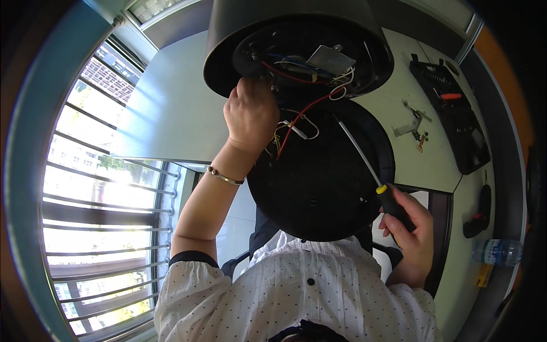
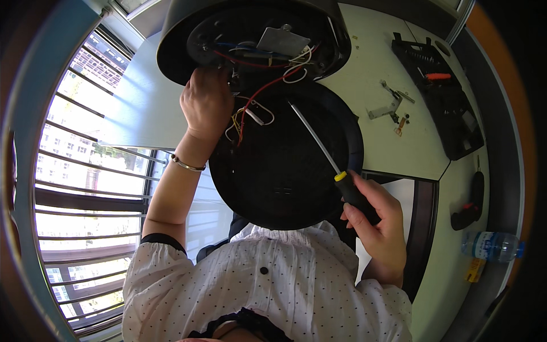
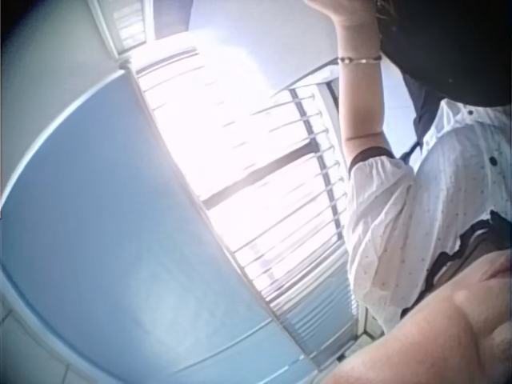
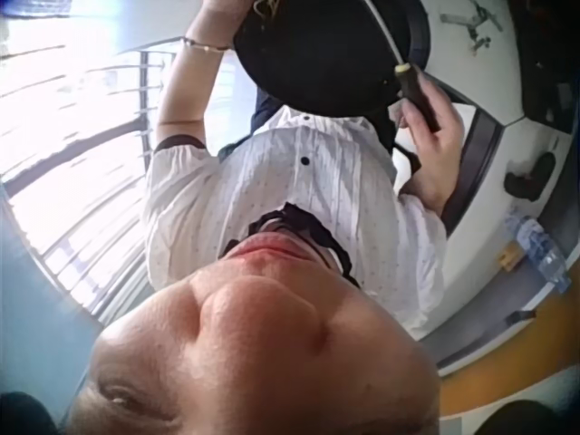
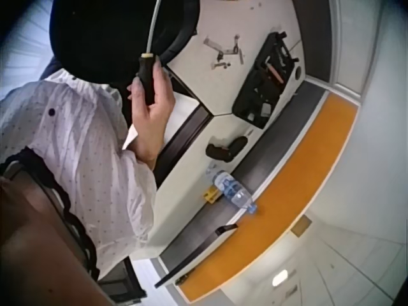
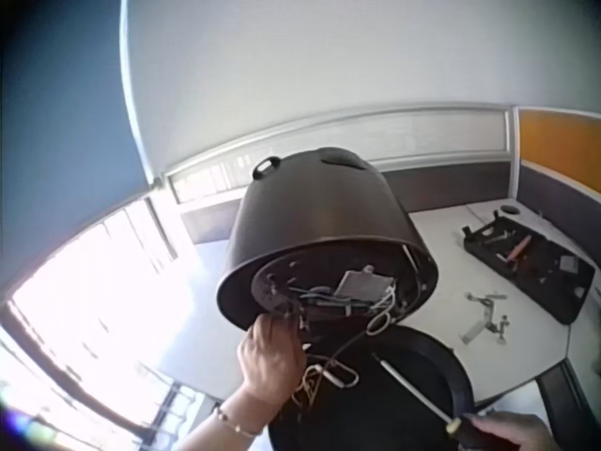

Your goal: The person opens a black cylindrical device and manipulates internal wires and components. They use a screwdriver to tighten connections and adjust wiring inside the device. The person continues to connect and secure wires throughout the clip.

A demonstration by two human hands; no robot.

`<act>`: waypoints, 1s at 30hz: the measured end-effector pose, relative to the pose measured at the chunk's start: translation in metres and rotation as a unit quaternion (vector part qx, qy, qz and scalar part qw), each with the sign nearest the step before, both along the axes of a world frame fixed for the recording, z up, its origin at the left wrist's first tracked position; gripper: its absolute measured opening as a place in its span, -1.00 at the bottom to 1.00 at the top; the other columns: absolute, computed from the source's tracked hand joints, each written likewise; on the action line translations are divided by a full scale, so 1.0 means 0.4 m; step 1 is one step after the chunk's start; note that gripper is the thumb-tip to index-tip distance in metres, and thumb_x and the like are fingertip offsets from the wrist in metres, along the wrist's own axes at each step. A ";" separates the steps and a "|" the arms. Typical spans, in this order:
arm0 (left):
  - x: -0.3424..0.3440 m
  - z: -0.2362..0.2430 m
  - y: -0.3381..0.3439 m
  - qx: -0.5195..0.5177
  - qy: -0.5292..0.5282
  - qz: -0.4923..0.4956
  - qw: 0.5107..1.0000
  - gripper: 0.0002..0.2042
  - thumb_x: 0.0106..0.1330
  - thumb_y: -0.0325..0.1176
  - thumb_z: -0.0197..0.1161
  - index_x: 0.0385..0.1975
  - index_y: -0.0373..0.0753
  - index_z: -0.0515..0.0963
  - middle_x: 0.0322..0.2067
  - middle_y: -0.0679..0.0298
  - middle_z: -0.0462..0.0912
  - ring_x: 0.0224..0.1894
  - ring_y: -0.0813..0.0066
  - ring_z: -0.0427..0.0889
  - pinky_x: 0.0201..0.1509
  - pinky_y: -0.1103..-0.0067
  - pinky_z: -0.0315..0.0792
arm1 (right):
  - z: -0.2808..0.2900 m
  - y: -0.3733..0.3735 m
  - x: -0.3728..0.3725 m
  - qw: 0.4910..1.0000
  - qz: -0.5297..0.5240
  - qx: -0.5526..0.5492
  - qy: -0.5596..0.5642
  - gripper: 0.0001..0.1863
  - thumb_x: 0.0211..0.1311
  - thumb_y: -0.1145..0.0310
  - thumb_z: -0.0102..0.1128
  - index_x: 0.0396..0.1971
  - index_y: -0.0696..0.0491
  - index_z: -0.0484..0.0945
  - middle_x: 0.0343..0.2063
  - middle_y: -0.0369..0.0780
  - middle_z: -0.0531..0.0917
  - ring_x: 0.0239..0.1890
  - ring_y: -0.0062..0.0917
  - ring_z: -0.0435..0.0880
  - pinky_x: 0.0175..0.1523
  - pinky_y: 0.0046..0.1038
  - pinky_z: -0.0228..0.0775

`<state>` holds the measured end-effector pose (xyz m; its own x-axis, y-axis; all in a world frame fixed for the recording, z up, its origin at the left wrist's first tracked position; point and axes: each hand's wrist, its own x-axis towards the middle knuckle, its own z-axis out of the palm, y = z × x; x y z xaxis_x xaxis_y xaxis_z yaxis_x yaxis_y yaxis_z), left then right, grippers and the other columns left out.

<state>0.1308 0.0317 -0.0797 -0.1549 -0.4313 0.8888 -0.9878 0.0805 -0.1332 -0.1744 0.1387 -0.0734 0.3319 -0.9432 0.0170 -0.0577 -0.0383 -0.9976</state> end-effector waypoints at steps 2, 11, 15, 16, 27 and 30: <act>0.001 -0.001 -0.004 -0.003 0.008 -0.013 1.000 -0.96 0.10 -0.48 0.19 -0.51 -0.27 0.48 -0.50 0.20 0.50 -0.54 0.29 0.51 -0.52 0.51 0.41 | -0.012 -0.003 -0.004 1.000 0.005 -0.009 -0.008 -0.53 0.07 0.63 0.06 0.06 0.22 0.36 -0.38 -0.22 0.49 -0.48 -0.66 0.50 -0.46 -0.68 0.36; 0.015 -0.020 0.002 0.029 0.128 -0.036 0.991 -0.92 0.07 -0.46 0.24 -0.45 -0.25 0.49 -0.47 0.21 0.46 -0.54 0.27 0.49 -0.53 0.51 0.43 | -0.041 -0.027 -0.011 0.998 0.050 -0.005 -0.034 -0.52 0.06 0.63 0.07 0.06 0.22 0.36 -0.38 -0.22 0.49 -0.50 -0.66 0.50 -0.46 -0.67 0.38; 0.022 -0.021 -0.004 -0.009 0.072 -0.057 0.996 -0.90 0.06 -0.46 0.25 -0.42 -0.24 0.51 -0.46 0.24 0.48 -0.53 0.31 0.51 -0.55 0.53 0.42 | -0.049 -0.032 -0.015 0.998 0.053 -0.016 -0.035 -0.53 0.06 0.63 0.07 0.06 0.22 0.35 -0.39 -0.22 0.49 -0.50 -0.66 0.51 -0.46 -0.67 0.38; 0.023 -0.020 -0.004 -0.013 0.060 -0.052 0.997 -0.90 0.06 -0.46 0.25 -0.43 -0.24 0.52 -0.46 0.25 0.48 -0.53 0.32 0.52 -0.55 0.53 0.42 | -0.048 -0.032 -0.016 0.998 0.054 -0.016 -0.032 -0.52 0.06 0.63 0.07 0.06 0.21 0.36 -0.39 -0.22 0.48 -0.50 -0.66 0.51 -0.47 -0.67 0.38; 0.030 -0.006 0.054 -0.008 0.299 -0.178 0.938 -0.81 -0.02 -0.59 0.32 -0.38 -0.29 0.56 -0.44 0.25 0.59 -0.57 0.56 0.58 -0.58 0.70 0.47 | -0.017 -0.024 -0.031 0.998 0.001 0.047 -0.030 -0.51 -0.01 0.63 0.07 0.04 0.20 0.39 -0.36 -0.19 0.54 -0.49 -0.63 0.52 -0.43 -0.66 0.35; 0.016 0.032 0.115 0.094 0.573 -0.269 0.768 -0.88 0.10 -0.63 0.20 -0.36 -0.47 0.53 -0.45 0.13 0.62 -0.52 0.51 0.61 -0.53 0.69 0.49 | 0.012 -0.012 -0.049 0.993 -0.114 0.038 0.004 -0.50 -0.06 0.58 0.11 0.01 0.20 0.43 -0.34 -0.16 0.57 -0.47 -0.62 0.53 -0.40 -0.65 0.33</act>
<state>0.1371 0.0775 -0.0670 0.4824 -0.7170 0.5032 -0.2641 0.4287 0.8640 -0.1941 0.1338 -0.0686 0.1091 -0.9923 -0.0592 -0.0639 0.0525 -0.9966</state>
